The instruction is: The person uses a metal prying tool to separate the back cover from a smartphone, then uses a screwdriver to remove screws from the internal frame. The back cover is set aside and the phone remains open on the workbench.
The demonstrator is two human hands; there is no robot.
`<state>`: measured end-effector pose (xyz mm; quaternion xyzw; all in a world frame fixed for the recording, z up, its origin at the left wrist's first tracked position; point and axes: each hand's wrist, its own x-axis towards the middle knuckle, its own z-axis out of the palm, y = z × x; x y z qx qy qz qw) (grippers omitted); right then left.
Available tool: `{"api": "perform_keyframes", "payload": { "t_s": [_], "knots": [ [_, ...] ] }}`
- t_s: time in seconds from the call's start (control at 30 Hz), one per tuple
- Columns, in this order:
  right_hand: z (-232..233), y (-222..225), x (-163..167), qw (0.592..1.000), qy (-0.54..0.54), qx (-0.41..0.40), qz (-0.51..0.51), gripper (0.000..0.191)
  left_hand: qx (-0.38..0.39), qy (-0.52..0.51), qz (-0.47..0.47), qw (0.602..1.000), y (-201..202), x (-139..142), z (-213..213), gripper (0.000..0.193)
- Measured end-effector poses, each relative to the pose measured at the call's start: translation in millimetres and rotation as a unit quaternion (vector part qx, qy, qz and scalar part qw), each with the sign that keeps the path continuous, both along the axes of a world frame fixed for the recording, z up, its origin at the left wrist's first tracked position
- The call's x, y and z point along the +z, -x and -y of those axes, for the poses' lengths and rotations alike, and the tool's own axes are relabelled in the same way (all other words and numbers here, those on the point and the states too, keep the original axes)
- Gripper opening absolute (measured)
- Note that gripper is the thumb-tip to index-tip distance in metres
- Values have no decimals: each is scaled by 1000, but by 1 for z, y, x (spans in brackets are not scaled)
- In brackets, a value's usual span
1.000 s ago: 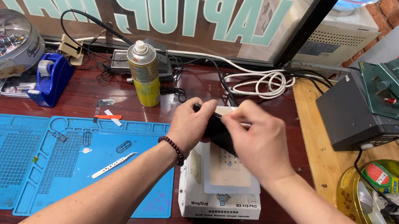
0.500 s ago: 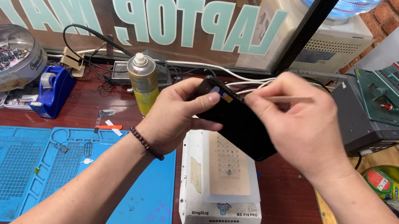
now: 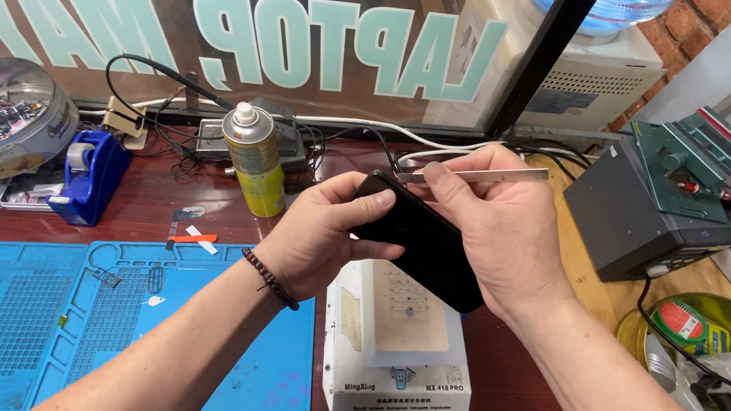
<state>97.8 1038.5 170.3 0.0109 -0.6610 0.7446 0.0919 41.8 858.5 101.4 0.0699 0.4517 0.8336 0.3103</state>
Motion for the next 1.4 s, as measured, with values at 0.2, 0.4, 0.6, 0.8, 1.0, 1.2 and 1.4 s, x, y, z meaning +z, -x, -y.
{"api": "perform_keyframes", "payload": {
  "t_s": [0.2, 0.4, 0.6, 0.8, 1.0, 1.2, 1.4],
  "knots": [
    [3, -5, -2, 998, -61, -9, 1, 8, 1, 5, 1, 1000, -3, 1, 2, 13],
    [5, -10, -3, 998, -59, -21, 3, 8, -3, 10, -1, 1000, -3, -2, 2, 12],
    [12, -23, -14, 907, -360, -100, -196, 8, -2, 20, 0, 1000, -5, -7, -3, 14],
    [15, -25, -21, 850, -442, -150, -244, 6, 22, 79, -62, 995, -11, 10, -14, 16],
    [-29, -3, 13, 998, 53, 31, 36, 5, 57, 303, -245, 919, -3, 62, -10, 20],
    [-11, -27, 20, 921, -368, -127, -30, 11, 168, 443, -485, 735, -4, 78, -17, 26],
    [-22, -38, 37, 976, -182, -99, -66, 13, 130, 431, -414, 791, 6, 71, -3, 20]
  ]
}}
